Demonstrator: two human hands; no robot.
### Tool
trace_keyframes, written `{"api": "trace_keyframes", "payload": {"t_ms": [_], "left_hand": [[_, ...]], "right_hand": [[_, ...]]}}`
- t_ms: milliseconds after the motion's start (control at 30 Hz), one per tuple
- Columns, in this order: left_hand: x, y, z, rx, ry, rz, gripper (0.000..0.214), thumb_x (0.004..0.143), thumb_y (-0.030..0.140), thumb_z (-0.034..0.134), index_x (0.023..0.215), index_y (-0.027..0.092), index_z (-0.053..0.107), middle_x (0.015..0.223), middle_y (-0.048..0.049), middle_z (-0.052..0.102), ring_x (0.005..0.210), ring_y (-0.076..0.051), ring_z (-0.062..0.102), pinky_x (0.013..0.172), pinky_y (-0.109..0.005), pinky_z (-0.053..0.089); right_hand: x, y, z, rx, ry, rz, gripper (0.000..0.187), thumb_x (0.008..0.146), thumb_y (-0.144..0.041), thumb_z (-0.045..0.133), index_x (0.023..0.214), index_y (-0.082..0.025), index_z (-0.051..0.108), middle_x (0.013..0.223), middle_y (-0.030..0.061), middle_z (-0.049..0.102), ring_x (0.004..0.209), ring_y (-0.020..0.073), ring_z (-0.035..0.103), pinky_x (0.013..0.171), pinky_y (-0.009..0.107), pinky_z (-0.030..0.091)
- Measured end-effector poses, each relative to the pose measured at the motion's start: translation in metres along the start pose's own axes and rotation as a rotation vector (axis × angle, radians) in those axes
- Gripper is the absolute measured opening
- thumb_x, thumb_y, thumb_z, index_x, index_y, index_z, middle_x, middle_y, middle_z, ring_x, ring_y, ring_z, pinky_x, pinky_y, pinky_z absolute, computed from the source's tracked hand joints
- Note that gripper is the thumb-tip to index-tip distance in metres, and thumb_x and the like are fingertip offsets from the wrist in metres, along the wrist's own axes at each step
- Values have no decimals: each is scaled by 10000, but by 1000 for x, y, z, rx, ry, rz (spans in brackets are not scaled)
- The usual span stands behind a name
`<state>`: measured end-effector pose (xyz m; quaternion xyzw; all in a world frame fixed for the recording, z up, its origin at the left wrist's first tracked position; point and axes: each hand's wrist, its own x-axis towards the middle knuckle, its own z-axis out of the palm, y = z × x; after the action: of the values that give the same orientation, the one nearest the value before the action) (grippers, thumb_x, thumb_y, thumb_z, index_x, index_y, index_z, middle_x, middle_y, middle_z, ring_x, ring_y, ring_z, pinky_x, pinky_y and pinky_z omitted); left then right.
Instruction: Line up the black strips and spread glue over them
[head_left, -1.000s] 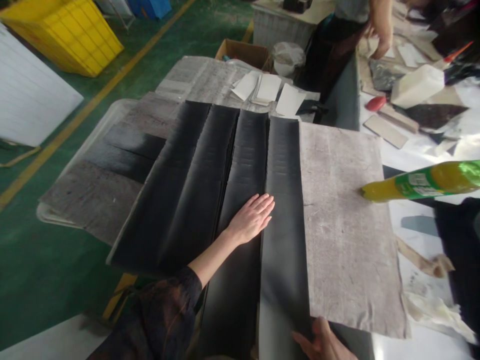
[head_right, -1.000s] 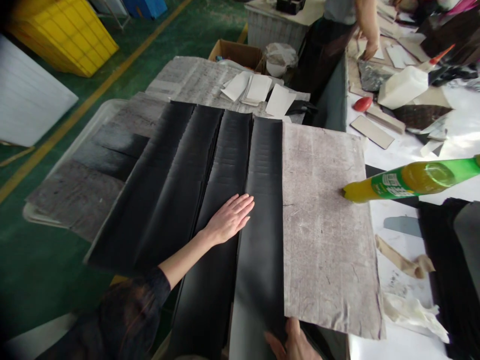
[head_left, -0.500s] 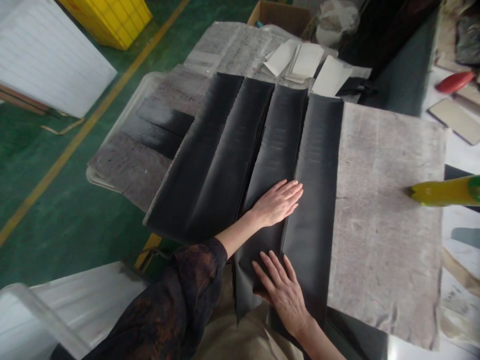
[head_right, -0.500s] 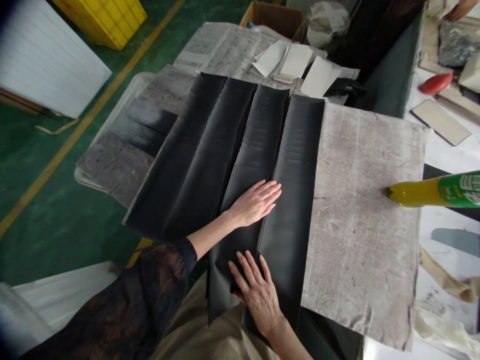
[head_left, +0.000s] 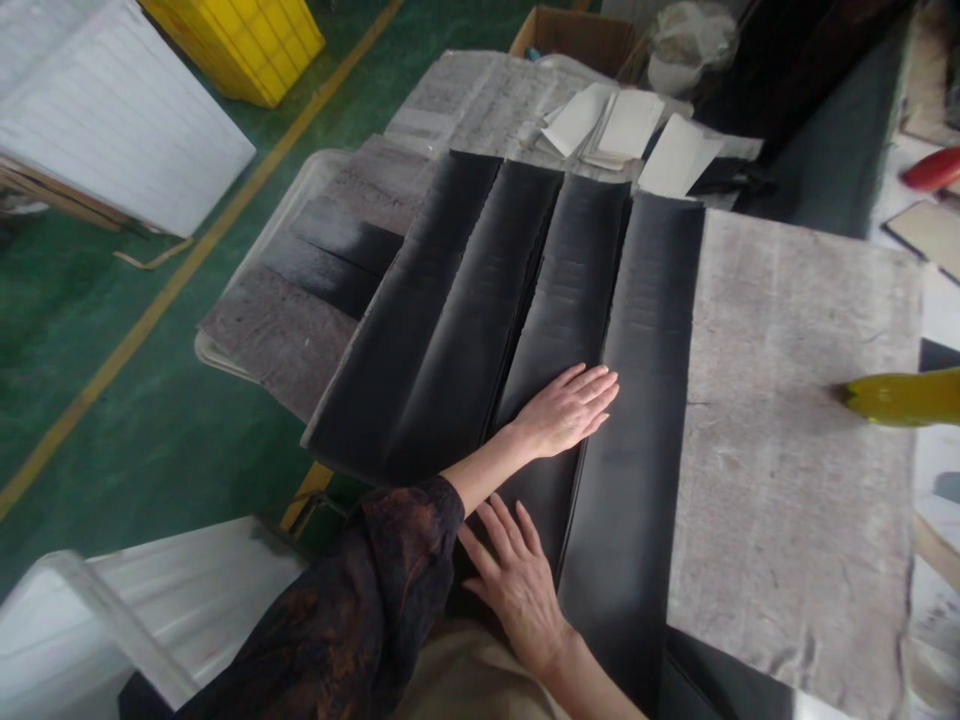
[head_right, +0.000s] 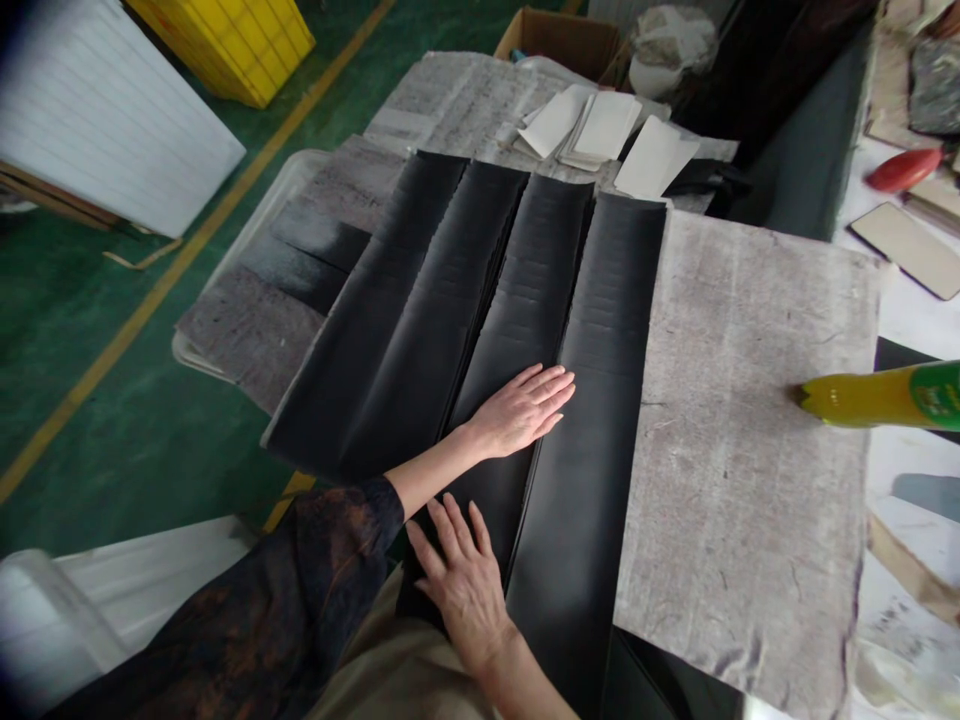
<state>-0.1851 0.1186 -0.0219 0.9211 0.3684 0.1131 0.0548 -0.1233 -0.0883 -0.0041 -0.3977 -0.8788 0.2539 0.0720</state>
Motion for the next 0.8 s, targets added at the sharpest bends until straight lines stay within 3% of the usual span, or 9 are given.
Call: {"api": "trace_keyframes", "payload": {"t_ms": [200,367,433,567,800], "left_hand": [[0,0,-1,1,-1,5,476,1077,312,256,1455,104,458,1555,-71,432,1463,-209,332,1254,-392,200],[0,0,0,-4,6,0,475,1075,318,263,1458,111,456,1563,-73,421,1467,-207,325,1255,-397,196],[-1,0,0,-6,7,-1,477,1074,318,266,1461,108,451,1565,-76,418,1470,-206,321,1255,-398,196],[-1,0,0,-5,9,2,480,1074,315,261,1460,103,451,1563,-73,422,1467,-207,325,1251,-395,206],[0,2,-1,23,6,-10,486,1072,318,260,1467,103,444,1564,-62,421,1471,-202,316,1258,-389,181]], "right_hand": [[2,1,6,-100,16,-56,575,988,-289,525,1532,-312,341,1619,49,348,1497,262,303,1185,508,368],[-27,5,-18,-161,134,-158,503,998,-216,470,1497,-246,418,1589,9,404,1491,224,315,1243,432,254],[-49,17,-29,-176,149,-196,483,989,-240,501,1469,-263,461,1567,-12,438,1483,219,330,1263,436,186],[-87,51,-29,-297,70,-101,567,940,-209,573,1488,-269,438,1546,44,469,1431,250,424,1266,481,99],[-83,80,-12,-359,91,-75,585,937,-223,560,1505,-231,418,1536,75,478,1354,263,519,1263,477,67]]}}
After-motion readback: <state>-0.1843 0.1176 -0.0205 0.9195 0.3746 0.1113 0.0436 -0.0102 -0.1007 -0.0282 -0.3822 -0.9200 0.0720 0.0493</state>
